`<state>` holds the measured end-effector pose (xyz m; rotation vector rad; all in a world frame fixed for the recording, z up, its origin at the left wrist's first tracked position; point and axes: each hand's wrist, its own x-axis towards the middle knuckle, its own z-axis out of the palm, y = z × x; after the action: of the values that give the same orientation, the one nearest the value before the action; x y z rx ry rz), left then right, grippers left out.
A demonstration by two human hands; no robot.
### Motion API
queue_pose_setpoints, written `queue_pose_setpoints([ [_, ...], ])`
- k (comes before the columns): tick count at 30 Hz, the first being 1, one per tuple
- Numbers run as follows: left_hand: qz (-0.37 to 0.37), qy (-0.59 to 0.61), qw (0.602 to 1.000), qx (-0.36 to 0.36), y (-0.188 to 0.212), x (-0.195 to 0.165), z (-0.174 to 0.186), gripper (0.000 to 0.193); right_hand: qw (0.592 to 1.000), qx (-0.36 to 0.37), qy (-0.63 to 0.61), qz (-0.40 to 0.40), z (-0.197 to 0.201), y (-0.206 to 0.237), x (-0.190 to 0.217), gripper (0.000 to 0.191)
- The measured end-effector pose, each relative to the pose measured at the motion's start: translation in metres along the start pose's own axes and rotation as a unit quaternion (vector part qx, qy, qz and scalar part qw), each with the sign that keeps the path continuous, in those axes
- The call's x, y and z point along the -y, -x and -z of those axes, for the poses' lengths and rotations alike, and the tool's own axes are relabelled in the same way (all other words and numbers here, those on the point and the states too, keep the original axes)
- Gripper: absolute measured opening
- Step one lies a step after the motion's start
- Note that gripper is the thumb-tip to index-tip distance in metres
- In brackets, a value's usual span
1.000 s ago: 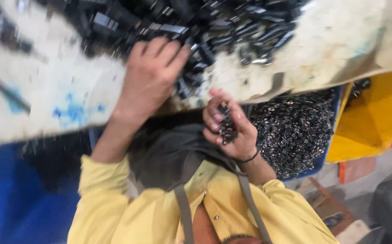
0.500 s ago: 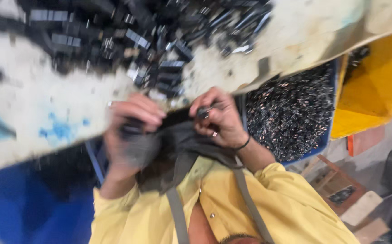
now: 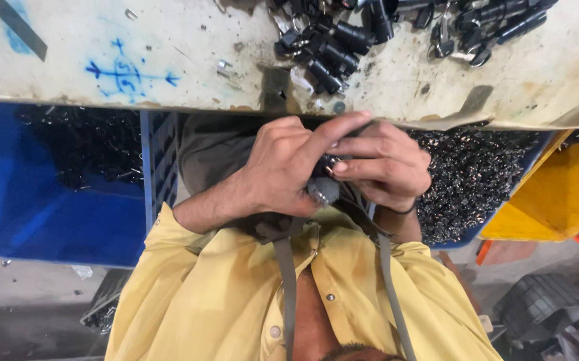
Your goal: The person picks black cylindrical components one at a time from a large pile on the workbench, fits a small metal part into each by hand, and tosses the assembled piece onto the finished pile. They repeat this pick-fit-place cycle continuously, occasionally reaching into a bin of small parts below the bench.
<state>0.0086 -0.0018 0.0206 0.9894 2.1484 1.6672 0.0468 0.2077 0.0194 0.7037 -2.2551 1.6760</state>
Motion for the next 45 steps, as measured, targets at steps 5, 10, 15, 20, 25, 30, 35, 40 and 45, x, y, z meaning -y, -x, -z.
queue_pose_setpoints([
  [5,-0.029,0.025,0.999,-0.010,-0.003,-0.002,0.001,0.086,0.993,-0.097,0.029,0.059,-0.014,0.003,-0.001,0.011],
  [10,-0.032,-0.056,0.998,0.004,0.002,0.004,-0.003,0.099,0.997,0.004,0.003,-0.075,-0.004,-0.004,0.013,0.018],
  [15,-0.030,-0.104,0.991,0.080,0.010,0.013,0.005,0.107,0.991,0.110,-0.008,-0.073,0.005,-0.011,0.007,0.021],
  [20,-0.032,-0.090,0.994,0.046,0.017,0.005,0.016,0.105,0.993,0.113,-0.037,0.017,-0.019,-0.011,-0.010,0.020],
  [25,0.054,0.028,0.998,-0.030,0.028,-0.005,0.012,0.085,0.994,0.034,-0.069,0.079,-0.037,-0.013,-0.008,0.020],
  [30,-0.010,-0.055,0.998,0.022,0.028,-0.001,0.005,0.099,0.993,0.109,-0.025,0.041,-0.003,-0.018,0.004,0.020],
  [35,-0.013,-0.115,0.985,0.127,0.003,-0.008,0.014,0.114,0.989,0.144,0.013,0.031,0.006,-0.015,0.003,0.019],
  [40,0.103,-0.225,0.966,0.070,0.014,-0.033,0.060,0.081,0.979,0.136,-0.137,-0.059,-0.003,-0.005,-0.002,0.021],
  [45,0.296,-0.603,0.738,0.055,0.063,-0.047,0.096,0.073,0.636,-0.492,-0.508,-0.309,0.021,0.015,0.004,0.026],
])
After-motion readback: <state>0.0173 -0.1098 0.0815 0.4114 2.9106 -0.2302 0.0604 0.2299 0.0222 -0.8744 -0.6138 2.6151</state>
